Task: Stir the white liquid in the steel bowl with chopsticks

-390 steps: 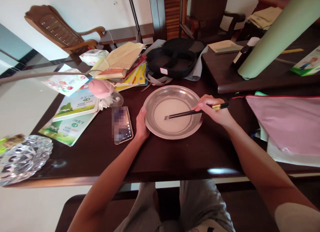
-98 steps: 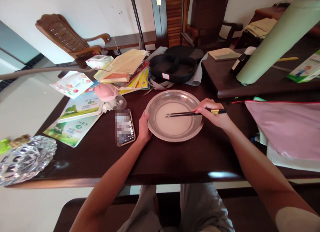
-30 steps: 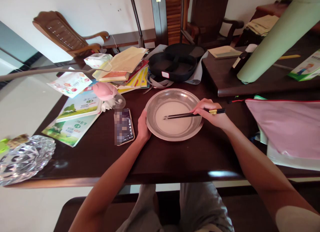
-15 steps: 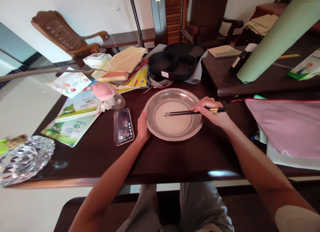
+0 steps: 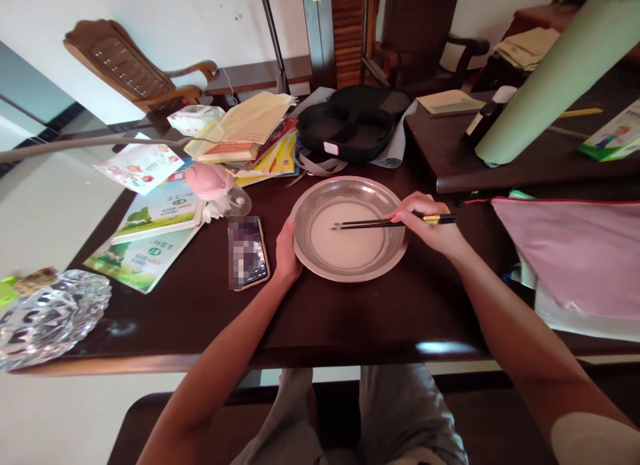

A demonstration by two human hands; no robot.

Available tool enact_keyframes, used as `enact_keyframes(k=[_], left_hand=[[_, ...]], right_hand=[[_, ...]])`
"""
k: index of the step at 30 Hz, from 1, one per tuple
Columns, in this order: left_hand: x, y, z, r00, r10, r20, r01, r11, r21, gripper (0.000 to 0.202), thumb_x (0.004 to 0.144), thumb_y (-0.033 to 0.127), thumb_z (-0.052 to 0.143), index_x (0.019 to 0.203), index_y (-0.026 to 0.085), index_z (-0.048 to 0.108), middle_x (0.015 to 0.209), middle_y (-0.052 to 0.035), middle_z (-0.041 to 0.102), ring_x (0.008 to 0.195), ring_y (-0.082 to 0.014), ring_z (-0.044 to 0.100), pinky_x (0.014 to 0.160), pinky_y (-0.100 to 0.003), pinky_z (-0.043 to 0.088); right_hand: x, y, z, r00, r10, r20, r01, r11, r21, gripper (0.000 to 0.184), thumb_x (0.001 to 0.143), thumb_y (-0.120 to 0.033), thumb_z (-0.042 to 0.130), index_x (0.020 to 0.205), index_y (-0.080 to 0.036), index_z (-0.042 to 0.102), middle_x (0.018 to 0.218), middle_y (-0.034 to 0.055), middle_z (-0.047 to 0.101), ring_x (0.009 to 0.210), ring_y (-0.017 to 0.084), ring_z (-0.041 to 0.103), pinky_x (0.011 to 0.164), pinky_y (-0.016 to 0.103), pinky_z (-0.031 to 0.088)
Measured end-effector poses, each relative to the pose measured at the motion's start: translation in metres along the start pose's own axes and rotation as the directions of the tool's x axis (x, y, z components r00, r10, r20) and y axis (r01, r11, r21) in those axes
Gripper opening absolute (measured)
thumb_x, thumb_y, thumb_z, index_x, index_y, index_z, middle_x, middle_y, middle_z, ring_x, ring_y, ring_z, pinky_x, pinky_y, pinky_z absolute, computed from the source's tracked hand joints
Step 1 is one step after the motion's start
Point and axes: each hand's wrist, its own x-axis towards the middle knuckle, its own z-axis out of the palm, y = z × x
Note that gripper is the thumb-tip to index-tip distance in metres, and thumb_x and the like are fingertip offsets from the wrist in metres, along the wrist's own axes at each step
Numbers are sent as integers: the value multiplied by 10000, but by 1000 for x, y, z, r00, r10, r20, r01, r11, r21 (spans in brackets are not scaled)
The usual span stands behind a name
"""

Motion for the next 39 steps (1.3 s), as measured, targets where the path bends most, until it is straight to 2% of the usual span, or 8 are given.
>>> enact_keyframes(k=[5,13,16,20,26,30,33,39], left_hand=[[0,1,-1,1000,12,-16,-11,998,54,534,910,714,841,1130,231,902,1363,-98,892,1433,-399,744,1242,-488,590],[1,-1,-1,1000,-22,-2,22,1000,10,560,891,739,844,1139,238,882,1421,-101,875,1452,-401,742,1263,-490,584],[-1,2,1,1000,10,-16,-9,999,47,534,903,732,834,1091,235,879,1388,-105,884,1441,-415,740,1260,-508,584],[-3,5,2,999,40,-17,-38,995,94,519,922,711,818,1097,228,889,1372,-113,888,1410,-418,749,1215,-505,611],[-1,2,0,1000,-1,-26,3,999,52,553,900,730,834,1135,232,890,1395,-109,882,1426,-416,752,1253,-516,592],[0,1,-1,1000,-8,-8,8,999,42,552,900,731,838,1149,242,891,1401,-98,882,1449,-409,742,1281,-519,574],[0,2,-2,1000,-2,-5,2,998,63,533,919,712,823,1147,235,890,1420,-109,874,1463,-410,734,1278,-518,573],[-1,2,-2,1000,2,-11,-1,997,77,579,921,741,812,1196,237,892,1443,-108,868,1481,-413,722,1273,-511,575]], right_hand=[[-1,2,-17,982,89,-169,-65,987,146,574,1037,-754,773,659,-322,803,693,32,788,708,259,741,781,470,581],[0,-2,0,999,-1,53,-1,999,33,401,1035,-683,821,801,-361,867,881,30,888,867,279,792,908,511,601],[1,2,-9,997,24,-68,-24,1000,5,428,1037,-694,813,779,-356,852,842,35,868,836,282,789,885,511,605],[-1,-1,-18,976,71,-204,-35,984,177,575,1058,-729,762,645,-330,768,663,28,760,675,260,728,755,484,584],[-1,-8,1,998,49,47,-52,996,66,531,1021,-773,769,738,-329,838,818,40,870,840,281,784,855,501,617],[1,-4,-6,997,44,-58,-45,999,-14,495,1030,-750,776,767,-337,852,834,52,873,835,293,771,880,524,616],[0,-2,-15,980,96,-175,-83,993,82,577,1030,-794,750,683,-337,806,722,42,810,741,278,738,844,513,604],[-1,-9,-2,997,79,17,-81,990,112,584,1004,-825,762,708,-325,825,763,45,828,789,275,774,863,502,615]])
